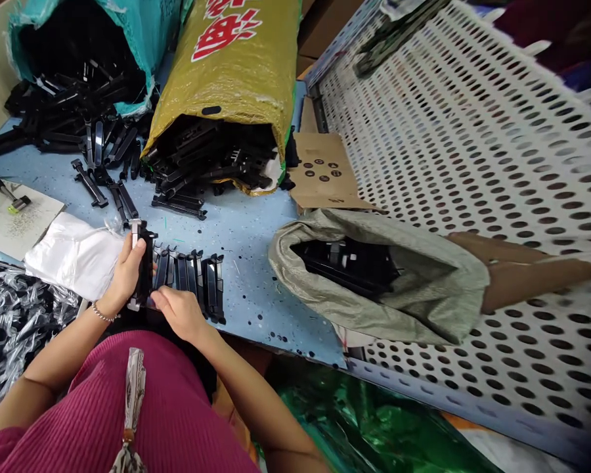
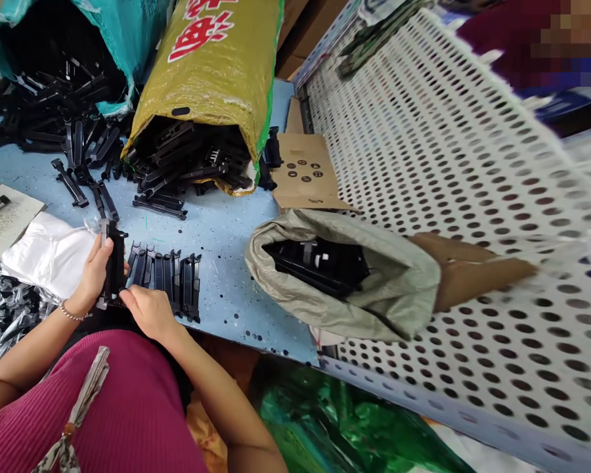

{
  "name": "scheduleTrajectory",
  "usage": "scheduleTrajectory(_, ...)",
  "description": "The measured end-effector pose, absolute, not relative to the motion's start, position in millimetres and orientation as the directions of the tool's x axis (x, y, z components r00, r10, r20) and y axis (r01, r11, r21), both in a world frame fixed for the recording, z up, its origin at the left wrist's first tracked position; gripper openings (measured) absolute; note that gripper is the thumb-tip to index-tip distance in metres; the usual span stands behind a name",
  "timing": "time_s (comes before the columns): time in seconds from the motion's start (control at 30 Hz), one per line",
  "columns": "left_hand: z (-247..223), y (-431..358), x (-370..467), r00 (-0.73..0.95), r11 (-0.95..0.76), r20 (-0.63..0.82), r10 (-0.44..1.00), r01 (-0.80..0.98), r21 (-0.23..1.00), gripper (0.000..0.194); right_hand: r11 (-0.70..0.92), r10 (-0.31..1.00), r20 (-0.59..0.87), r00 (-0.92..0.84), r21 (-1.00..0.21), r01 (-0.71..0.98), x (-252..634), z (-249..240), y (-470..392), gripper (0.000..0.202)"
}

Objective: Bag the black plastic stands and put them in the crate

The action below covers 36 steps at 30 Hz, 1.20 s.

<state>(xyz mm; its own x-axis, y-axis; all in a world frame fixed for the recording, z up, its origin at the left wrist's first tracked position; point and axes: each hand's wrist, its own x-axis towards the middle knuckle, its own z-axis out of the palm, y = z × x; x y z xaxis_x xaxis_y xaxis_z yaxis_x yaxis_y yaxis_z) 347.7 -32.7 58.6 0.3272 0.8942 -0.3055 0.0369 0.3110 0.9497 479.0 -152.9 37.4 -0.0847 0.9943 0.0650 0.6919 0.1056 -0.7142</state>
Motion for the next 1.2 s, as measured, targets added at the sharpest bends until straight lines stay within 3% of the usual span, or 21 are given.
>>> scheduleTrajectory(0.07,43,-25,343,0.302,0.26,-0.285,0.91,0.122,0.958,0.064,0.049,0.995,0.092,0.027,-0.727,0.685,491,32,-153,0.046)
scheduleTrajectory(0.2,6,-17,338,0.309,0.217,-0.32,0.896,0.324,0.921,0.067,-0.097,0.945,0.203,0.257,-0.574,0.813,529,16,-149,0.035)
scheduleTrajectory(0.3,-5,-26,345,0.27,0.19,-0.25,0.93,0.231,0.954,0.061,-0.133,0.919,0.235,0.316,-0.569,0.811,537,11,-149,0.033)
scheduleTrajectory(0.37,1,-38,352,0.215,0.207,-0.227,0.95,0.112,0.972,0.059,-0.098,0.908,0.252,0.335,-0.649,0.755,525,17,-151,0.033)
scheduleTrajectory(0.47,23,-54,359,0.193,0.204,-0.205,0.96,0.026,0.979,0.056,-0.033,0.969,0.089,0.23,-0.877,0.48,493,29,-154,0.053)
scheduleTrajectory(0.53,38,-58,355,0.263,0.088,-0.101,0.96,0.058,0.994,0.054,-0.106,0.988,-0.078,0.134,-0.971,0.215,475,33,-153,0.064)
scheduleTrajectory(0.67,45,-51,313,0.363,-0.254,0.123,0.924,0.337,0.907,0.039,-0.283,0.944,-0.298,0.14,-0.952,-0.12,469,30,-150,0.052)
scheduleTrajectory(0.77,30,-44,268,0.304,-0.338,0.172,0.937,0.669,0.662,0.024,-0.31,0.923,-0.356,0.148,-0.913,-0.264,473,26,-148,0.053)
scheduleTrajectory(0.87,13,-38,238,0.334,-0.355,0.134,0.933,0.791,0.498,0.014,-0.298,0.922,-0.364,0.134,-0.886,-0.354,467,27,-144,0.054)
scheduleTrajectory(0.97,9,-26,228,0.356,-0.291,0.019,0.934,0.731,0.617,0.016,-0.288,0.928,-0.359,0.104,-0.864,-0.412,454,31,-138,0.051)
scheduleTrajectory(1.1,15,-6,221,0.263,0.021,-0.229,0.937,0.613,0.789,0.023,-0.298,0.932,-0.363,0.028,-0.806,-0.512,441,35,-130,0.046)
scheduleTrajectory(1.2,18,1,216,0.299,0.151,-0.339,0.892,0.51,0.847,0.027,-0.323,0.929,-0.368,-0.034,-0.765,-0.558,435,37,-121,0.047)
